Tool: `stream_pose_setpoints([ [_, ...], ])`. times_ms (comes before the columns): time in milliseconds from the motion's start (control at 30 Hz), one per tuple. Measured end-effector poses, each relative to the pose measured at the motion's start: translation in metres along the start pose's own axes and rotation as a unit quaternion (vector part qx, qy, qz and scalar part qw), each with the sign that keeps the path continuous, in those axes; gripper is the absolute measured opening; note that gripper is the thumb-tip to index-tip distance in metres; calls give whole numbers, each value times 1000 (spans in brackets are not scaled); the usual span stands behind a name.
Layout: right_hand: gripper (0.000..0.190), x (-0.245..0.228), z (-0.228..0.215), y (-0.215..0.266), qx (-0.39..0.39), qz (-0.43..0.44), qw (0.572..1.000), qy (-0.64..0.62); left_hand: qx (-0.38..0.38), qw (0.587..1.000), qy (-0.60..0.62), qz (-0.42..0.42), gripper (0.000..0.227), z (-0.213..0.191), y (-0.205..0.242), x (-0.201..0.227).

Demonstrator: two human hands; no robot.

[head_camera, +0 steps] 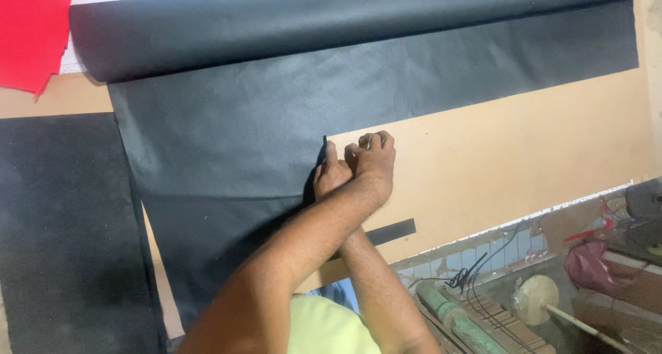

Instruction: The person uses a utility knife to cut a black sheet of material along the edges of a rectangular cardboard template placed on a workbench. The person repeatedly repositions the template and cuts the material, then removes the cut pieces.

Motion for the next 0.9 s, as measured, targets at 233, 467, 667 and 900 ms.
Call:
stream_pose_setpoints([
  [233,47,6,5,-10,-15,-25,999,41,-41,998,-44,-3,95,-5,-6,8],
  [467,41,26,14,13,-15,-7,1000,-16,10,998,-8,-60,93,26,-27,17],
  [667,36,54,24,53,-31,-19,999,-25,44,996,7,-73,79,60,-50,12],
  [900,40,84,-15,138,-82,62,995,-7,43,996,21,-74,70,42,-41,12],
])
Point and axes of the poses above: each hand's wrist, its own y-axis away from the middle knuckle, its own z-axis out of the palm, x = y × z, the point moved 4 cm from there along -y, towards the middle knuckle, and after that the axes turned 8 degrees about x, right-handed, at the moved point
